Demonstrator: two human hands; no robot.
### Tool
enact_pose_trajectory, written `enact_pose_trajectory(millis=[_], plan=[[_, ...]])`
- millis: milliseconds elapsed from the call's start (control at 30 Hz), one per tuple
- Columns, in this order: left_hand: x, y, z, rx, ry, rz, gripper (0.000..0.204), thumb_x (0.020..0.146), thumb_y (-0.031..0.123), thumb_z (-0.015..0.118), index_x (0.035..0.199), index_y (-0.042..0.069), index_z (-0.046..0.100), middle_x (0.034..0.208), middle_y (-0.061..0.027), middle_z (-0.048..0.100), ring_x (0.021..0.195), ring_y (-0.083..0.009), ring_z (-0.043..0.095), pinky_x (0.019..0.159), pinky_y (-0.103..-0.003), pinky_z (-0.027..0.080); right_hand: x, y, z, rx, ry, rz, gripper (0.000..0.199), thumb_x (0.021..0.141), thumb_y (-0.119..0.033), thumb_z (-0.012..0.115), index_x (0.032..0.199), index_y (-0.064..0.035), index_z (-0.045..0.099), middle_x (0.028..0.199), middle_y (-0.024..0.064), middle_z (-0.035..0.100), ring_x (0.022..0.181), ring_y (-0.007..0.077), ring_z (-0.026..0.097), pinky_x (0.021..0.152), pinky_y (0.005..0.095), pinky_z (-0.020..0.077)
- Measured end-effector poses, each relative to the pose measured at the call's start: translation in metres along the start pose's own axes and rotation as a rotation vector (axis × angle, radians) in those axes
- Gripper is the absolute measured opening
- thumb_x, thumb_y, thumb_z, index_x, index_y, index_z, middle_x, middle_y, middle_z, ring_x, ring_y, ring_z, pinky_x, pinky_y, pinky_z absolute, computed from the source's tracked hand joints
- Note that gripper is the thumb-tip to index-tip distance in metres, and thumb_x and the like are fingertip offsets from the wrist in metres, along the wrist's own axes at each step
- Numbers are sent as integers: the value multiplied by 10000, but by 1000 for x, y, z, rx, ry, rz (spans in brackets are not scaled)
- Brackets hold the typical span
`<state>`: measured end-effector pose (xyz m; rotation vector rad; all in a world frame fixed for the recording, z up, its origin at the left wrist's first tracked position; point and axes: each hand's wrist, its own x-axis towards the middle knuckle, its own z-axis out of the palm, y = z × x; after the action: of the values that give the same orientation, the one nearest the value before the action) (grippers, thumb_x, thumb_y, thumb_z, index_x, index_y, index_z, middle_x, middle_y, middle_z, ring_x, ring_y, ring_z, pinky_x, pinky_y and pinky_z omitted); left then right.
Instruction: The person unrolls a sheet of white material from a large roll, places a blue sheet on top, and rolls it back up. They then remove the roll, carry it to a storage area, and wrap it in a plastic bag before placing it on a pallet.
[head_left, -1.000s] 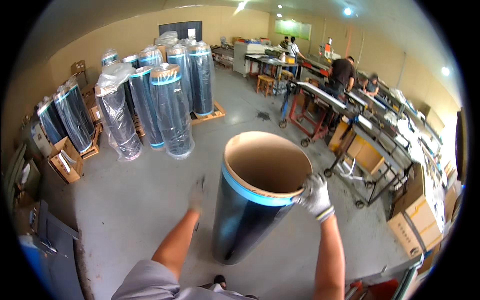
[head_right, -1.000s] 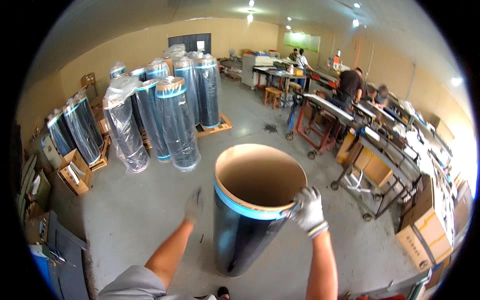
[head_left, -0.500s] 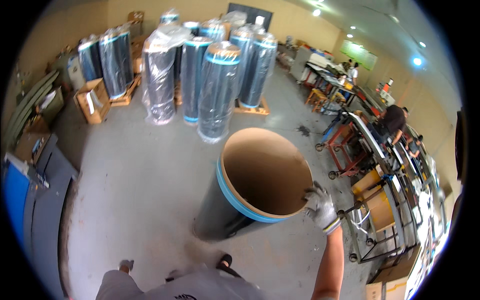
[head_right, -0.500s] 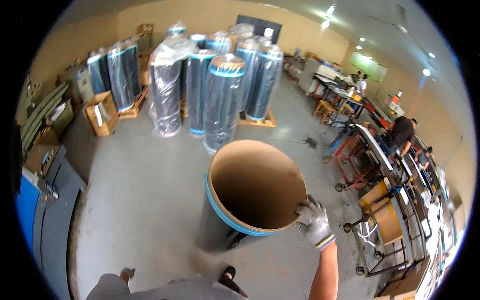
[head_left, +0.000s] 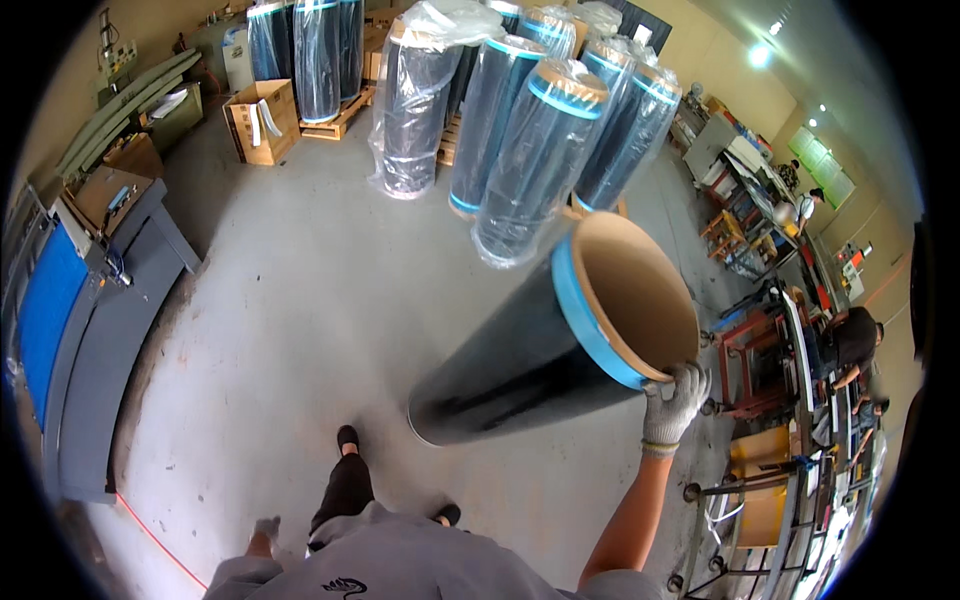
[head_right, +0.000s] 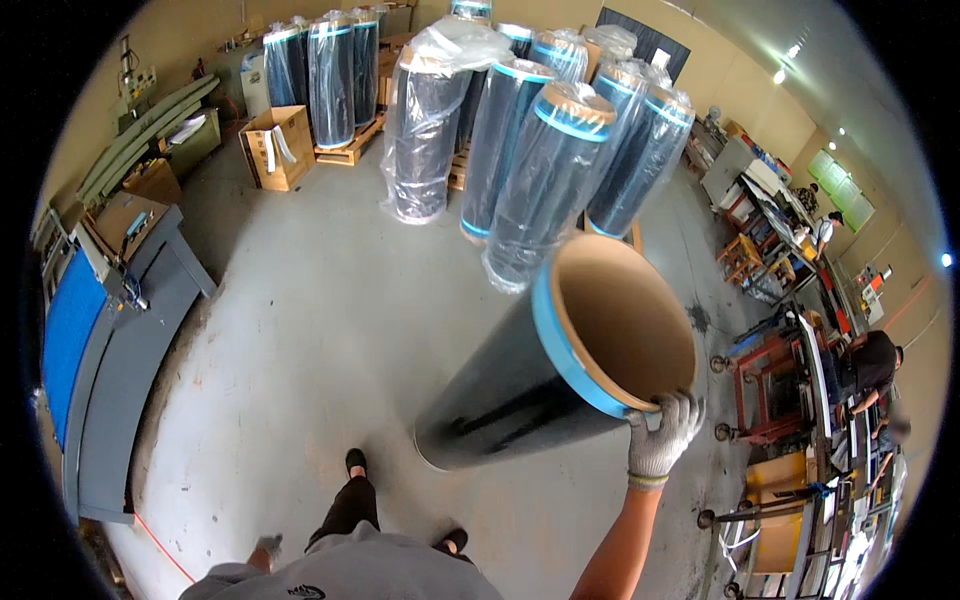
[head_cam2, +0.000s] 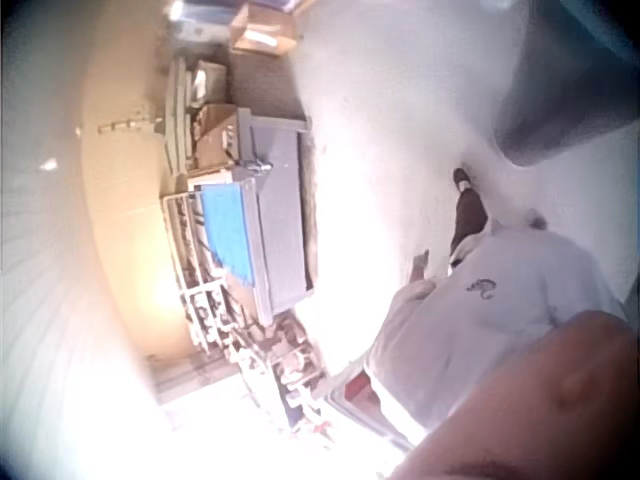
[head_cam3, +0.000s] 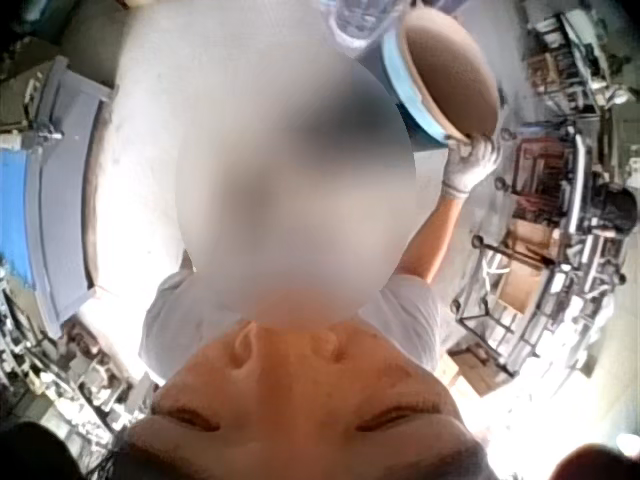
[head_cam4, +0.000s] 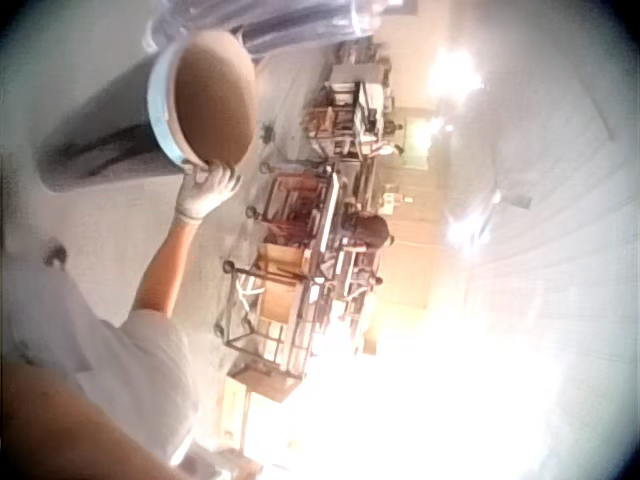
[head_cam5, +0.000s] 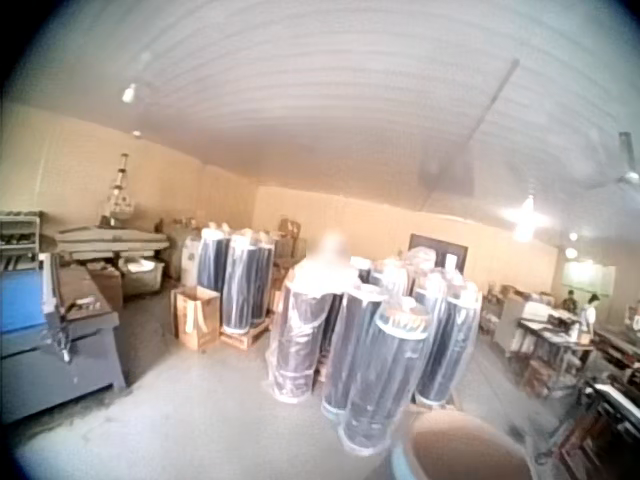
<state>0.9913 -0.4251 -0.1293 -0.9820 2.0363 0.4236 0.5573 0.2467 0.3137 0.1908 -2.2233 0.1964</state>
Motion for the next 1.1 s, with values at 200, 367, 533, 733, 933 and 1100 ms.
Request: enact_pose_trajectory(millis=[200,367,533,733,933,1100], plan=[[75,0,-53,-239,-135,-156,585,932,514,483,1157,-3,641,1166,-256,630,1108,-405,595,964,-472,456,70,-111,83,-285,67,173,414,772,-454,713,823,-62,590,749,101,555,779,321,555,780,447,427],[216,72,-202,-211,-9,65,578,912,512,503,1141,3,652,1144,-253,640,1093,-402,602,951,-472,464,146,-175,169,-501,-1,209,257,859,-316,641,915,-77,565,719,111,592,621,319,618,589,424,486],[352,184,-358,-103,268,459,556,886,503,522,1105,14,674,1120,-244,653,1078,-398,608,940,-469,471,205,-210,248,-691,-215,412,297,917,-243,547,1153,-62,540,750,105,630,609,287,657,562,392,535],[348,439,-536,-421,247,605,506,904,460,540,1132,27,670,1068,-199,690,1013,-347,643,883,-425,491,258,-233,324,-888,-302,546,445,897,-132,490,1318,13,480,831,83,624,701,223,679,628,343,545],[398,626,-647,-488,282,789,471,923,415,567,1154,13,650,998,-140,697,877,-218,647,807,-345,512,325,-285,416,-722,-353,613,571,812,-71,557,1369,-23,439,831,118,619,678,279,661,619,378,535],[433,776,-750,-632,261,1014,504,940,362,565,1287,-3,541,990,-104,681,815,-154,622,763,-301,505,380,-313,474,-595,-380,651,546,800,-81,576,1334,-49,470,784,125,623,649,310,657,595,387,527]])
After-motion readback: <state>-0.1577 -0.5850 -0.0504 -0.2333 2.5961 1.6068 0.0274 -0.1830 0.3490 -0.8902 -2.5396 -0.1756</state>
